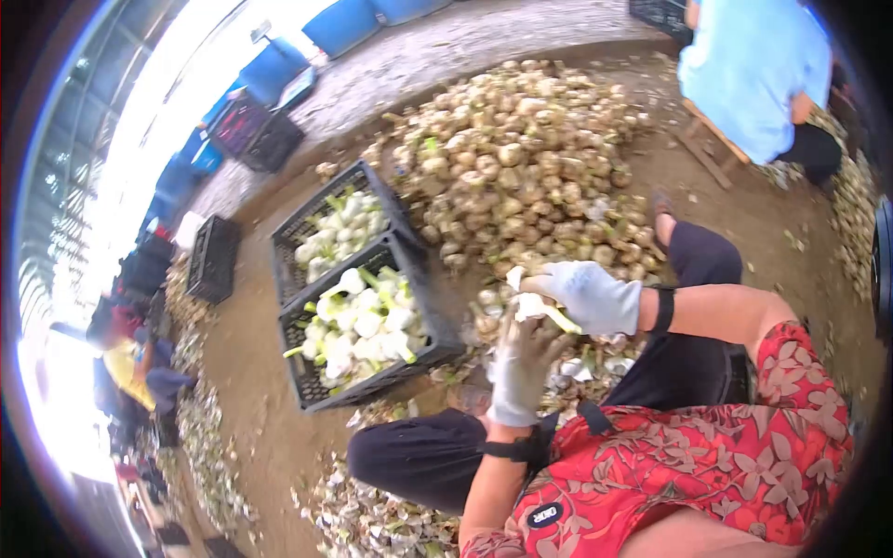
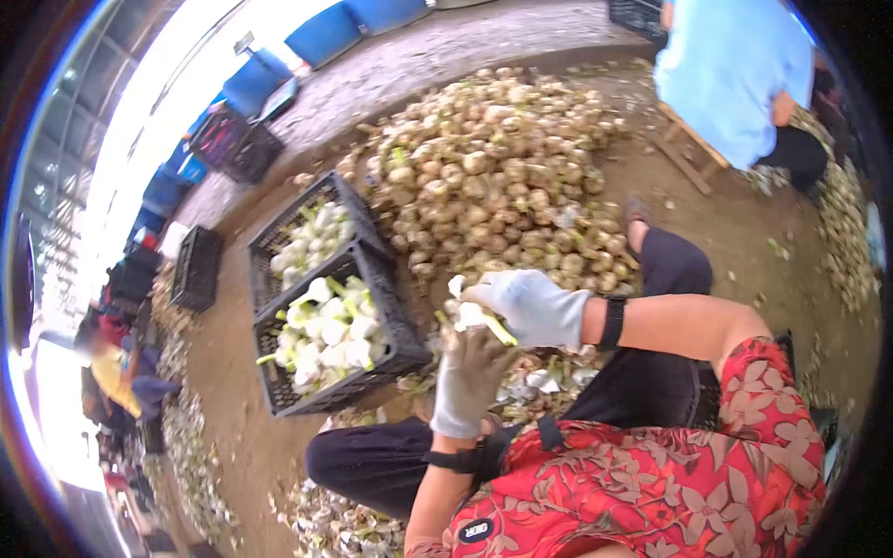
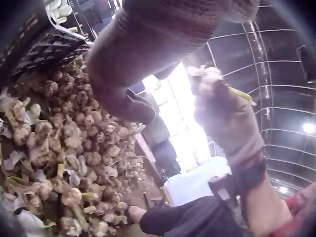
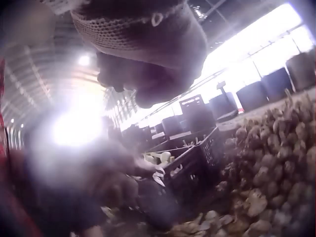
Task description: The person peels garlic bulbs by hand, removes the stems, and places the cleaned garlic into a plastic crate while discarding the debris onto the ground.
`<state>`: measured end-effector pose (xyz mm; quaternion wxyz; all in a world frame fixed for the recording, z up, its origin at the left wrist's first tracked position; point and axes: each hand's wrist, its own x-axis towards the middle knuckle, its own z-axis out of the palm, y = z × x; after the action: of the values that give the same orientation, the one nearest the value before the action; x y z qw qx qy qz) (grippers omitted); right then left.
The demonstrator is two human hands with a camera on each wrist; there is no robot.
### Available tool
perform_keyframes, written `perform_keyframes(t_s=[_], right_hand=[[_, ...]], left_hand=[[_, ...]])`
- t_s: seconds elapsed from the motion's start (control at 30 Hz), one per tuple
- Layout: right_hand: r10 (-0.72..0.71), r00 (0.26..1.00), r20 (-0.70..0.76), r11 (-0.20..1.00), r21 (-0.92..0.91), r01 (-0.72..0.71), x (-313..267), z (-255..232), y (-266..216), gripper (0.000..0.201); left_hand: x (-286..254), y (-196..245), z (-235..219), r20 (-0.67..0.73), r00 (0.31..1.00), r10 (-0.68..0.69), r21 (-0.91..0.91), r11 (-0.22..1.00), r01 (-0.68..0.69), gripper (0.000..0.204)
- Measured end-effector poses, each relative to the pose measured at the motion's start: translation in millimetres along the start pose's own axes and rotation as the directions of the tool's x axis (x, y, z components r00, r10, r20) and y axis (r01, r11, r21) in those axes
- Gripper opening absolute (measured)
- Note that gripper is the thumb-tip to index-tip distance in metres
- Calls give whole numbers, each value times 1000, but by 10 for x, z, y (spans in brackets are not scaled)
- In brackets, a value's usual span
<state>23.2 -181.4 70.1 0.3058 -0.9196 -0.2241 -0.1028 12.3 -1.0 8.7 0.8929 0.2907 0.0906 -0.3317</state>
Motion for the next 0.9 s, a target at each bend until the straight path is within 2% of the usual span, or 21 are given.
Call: perform_keyframes(t_s=[0.07, 0.1, 0.13, 0.17, 0.2, 0.23, 0.27, 0.3, 0.33, 0.4, 0.47, 0.5, 0.53, 0.63, 0.7, 0.73, 0.77, 0.8, 0.83, 0.87, 0.9], right_hand=[[33, 962, 271, 999, -6, -32, 134, -71, -63, 47], [-47, 962, 269, 999, 25, 42, 147, -8, 54, 51], [61, 945, 321, 944, 288, -159, 119, 40, 201, 53], [158, 912, 379, 800, 492, -343, 177, 44, 199, 56], [234, 848, 476, 559, 648, -518, 167, 15, 376, 59], [107, 881, 461, 409, 787, -462, 150, 55, 537, 62], [88, 834, 544, 158, 819, -551, 171, 64, 643, 68], [48, 883, 467, 39, 883, -468, 185, 0, 641, 72], [8, 929, 371, -66, 927, -370, 250, -78, 638, 78], [29, 948, 316, -290, 911, -294, 344, -118, 538, 89], [-46, 954, 297, -362, 885, -293, 347, -56, 660, 91], [-51, 955, 294, -400, 870, -289, 334, -94, 649, 91], [-58, 955, 292, -438, 852, -287, 317, -132, 616, 91], [-16, 951, 309, -438, 853, -284, 267, -137, 521, 93], [-71, 957, 283, -468, 837, -282, 245, -59, 573, 88], [-12, 950, 312, -426, 858, -287, 224, -55, 595, 87], [35, 941, 335, -386, 873, -297, 219, -23, 607, 86], [75, 932, 355, -348, 885, -309, 235, 27, 613, 85], [119, 926, 358, -309, 900, -308, 249, 31, 610, 83], [170, 921, 351, -266, 916, -301, 266, 32, 597, 81], [249, 910, 331, -241, 931, -273, 284, 84, 654, 78]], left_hand=[[53, 36, 287, 97, 994, 50, -68, 997, -44, 43], [163, 42, 228, 87, 993, 76, -45, 996, -72, 43], [273, 16, 181, 69, 994, 85, -23, 996, -84, 42], [235, 58, 160, -152, 988, 19, -50, 998, -27, 41], [232, 29, 148, -104, 992, 64, -46, 997, -69, 41], [278, -32, -65, -127, 991, 33, -116, 992, -48, 42], [322, -37, -262, -135, 991, -3, -176, 984, -21, 42], [278, 14, -149, -110, 994, 7, -136, 990, -22, 42], [285, 41, -12, -208, 974, 93, 5, 996, -94, 42], [270, 236, -492, -305, 952, 33, 20, 999, -28, 37], [269, 396, -346, -319, 946, 56, -80, 993, -86, 31], [244, 458, -212, -357, 926, 125, 16, 992, -128, 26], [196, 554, -42, -338, 940, 51, -209, 970, -128, 22], [36, 643, 231, -459, 864, 207, 82, 978, -191, 17], [23, 584, 138, -315, 948, 44, -138, 986, -92, 16], [25, 557, 57, -234, 972, -10, -234, 971, -46, 16], [95, 427, -131, -403, 914, 46, -72, 994, -82, 15], [71, 281, -176, -283, 956, 76, -65, 993, -98, 15], [91, 116, -522, -179, 984, -15, -102, 995, -3, 16], [82, -4, -513, -111, 982, -156, -245, 961, 125, 18], [66, -193, -391, -444, 888, -122, 23, 989, 147, 19]])
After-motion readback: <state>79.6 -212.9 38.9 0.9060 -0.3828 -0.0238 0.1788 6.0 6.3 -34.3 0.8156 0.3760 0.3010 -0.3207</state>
